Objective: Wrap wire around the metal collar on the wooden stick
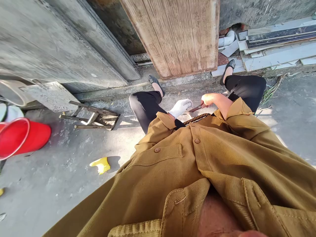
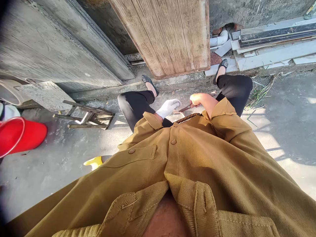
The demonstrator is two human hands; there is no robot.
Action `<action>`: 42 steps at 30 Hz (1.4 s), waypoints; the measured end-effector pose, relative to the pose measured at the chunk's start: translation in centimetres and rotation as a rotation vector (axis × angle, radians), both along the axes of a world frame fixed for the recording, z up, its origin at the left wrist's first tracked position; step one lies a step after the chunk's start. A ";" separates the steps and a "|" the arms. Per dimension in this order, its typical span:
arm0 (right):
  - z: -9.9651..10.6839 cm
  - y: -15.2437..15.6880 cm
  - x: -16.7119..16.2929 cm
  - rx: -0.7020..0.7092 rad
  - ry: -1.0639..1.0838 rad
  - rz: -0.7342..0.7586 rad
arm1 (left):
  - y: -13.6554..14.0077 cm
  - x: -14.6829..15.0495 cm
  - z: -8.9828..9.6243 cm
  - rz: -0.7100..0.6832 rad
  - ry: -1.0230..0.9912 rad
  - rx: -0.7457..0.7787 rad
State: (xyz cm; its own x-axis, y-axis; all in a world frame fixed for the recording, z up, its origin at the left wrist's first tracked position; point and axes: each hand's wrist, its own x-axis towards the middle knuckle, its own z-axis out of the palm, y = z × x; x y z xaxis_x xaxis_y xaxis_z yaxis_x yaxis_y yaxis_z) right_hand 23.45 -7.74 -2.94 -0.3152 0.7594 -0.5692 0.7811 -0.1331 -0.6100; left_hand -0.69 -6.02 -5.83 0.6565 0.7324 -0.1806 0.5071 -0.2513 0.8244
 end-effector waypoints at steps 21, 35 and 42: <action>2.0 0.2 0.0 0.095 -0.185 -0.081 | -0.6 0.7 0.2 -0.038 -0.016 -0.119; 3.5 -0.4 0.9 -0.063 0.411 -0.018 | -0.2 0.6 0.0 0.136 -0.088 -0.265; 2.8 0.5 0.0 0.147 0.218 -0.412 | -0.9 1.2 0.1 0.027 -0.147 -0.307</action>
